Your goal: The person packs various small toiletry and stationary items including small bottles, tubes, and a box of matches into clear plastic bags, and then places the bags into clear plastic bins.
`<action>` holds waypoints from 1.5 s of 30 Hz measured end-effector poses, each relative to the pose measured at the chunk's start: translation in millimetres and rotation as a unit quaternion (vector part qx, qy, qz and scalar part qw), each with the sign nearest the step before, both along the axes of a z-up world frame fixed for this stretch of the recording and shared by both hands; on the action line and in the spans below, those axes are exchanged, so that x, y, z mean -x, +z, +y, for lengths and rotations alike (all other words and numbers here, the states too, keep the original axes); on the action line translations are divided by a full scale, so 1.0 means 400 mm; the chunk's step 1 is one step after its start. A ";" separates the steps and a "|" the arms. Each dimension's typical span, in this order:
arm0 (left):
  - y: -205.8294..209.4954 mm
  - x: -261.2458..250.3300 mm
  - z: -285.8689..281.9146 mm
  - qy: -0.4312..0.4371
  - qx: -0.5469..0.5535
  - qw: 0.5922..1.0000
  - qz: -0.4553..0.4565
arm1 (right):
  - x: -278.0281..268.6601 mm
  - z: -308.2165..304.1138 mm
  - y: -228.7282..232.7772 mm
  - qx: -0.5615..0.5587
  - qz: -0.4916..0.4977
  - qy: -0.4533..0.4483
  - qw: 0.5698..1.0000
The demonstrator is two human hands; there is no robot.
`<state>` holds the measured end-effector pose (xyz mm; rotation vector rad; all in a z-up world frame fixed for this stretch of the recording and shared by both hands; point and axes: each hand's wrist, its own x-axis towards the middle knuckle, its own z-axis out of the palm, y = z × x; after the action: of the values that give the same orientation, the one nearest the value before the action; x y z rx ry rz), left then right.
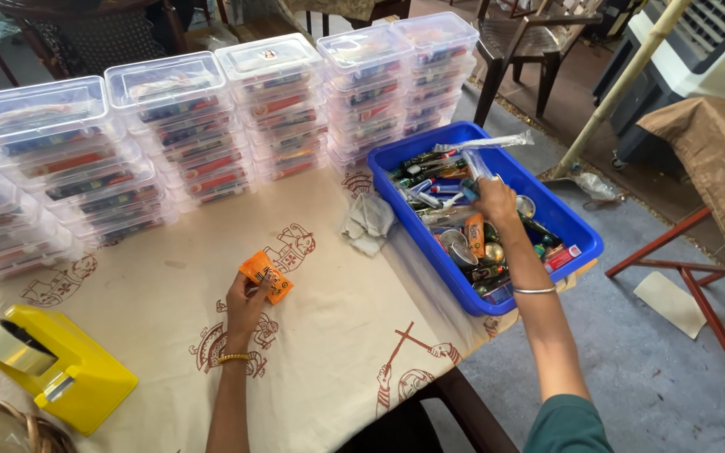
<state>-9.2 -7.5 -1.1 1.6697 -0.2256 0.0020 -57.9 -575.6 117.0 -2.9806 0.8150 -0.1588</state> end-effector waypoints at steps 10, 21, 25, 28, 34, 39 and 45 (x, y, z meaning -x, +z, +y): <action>-0.004 -0.004 -0.003 0.010 0.004 1.000 -0.001 | 0.082 0.219 0.183 0.041 -0.407 0.165 0.897; 0.037 0.011 0.000 0.022 0.057 0.998 -0.003 | -0.052 0.788 -0.019 0.035 -0.067 0.527 0.846; 0.006 0.002 0.009 0.053 0.069 0.996 -0.018 | -0.138 0.882 -0.061 -0.002 -0.130 0.500 0.856; 0.000 -0.005 0.013 0.096 0.067 0.991 -0.058 | -0.201 0.885 -0.121 -0.106 -0.189 0.417 0.883; 0.014 0.001 0.008 0.090 0.044 0.994 -0.047 | -0.254 0.772 -0.202 -0.107 -0.264 0.331 0.900; -0.006 -0.002 0.007 0.105 0.017 0.994 -0.003 | -0.214 0.657 -0.238 0.069 -0.290 0.135 0.945; 0.114 0.044 0.001 0.096 0.080 0.991 0.045 | -0.193 0.640 -0.225 0.000 -0.252 0.131 0.959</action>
<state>-27.0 -7.0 44.6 1.5228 0.0044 0.0871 19.4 -319.4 26.9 -2.8004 0.3577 -0.8559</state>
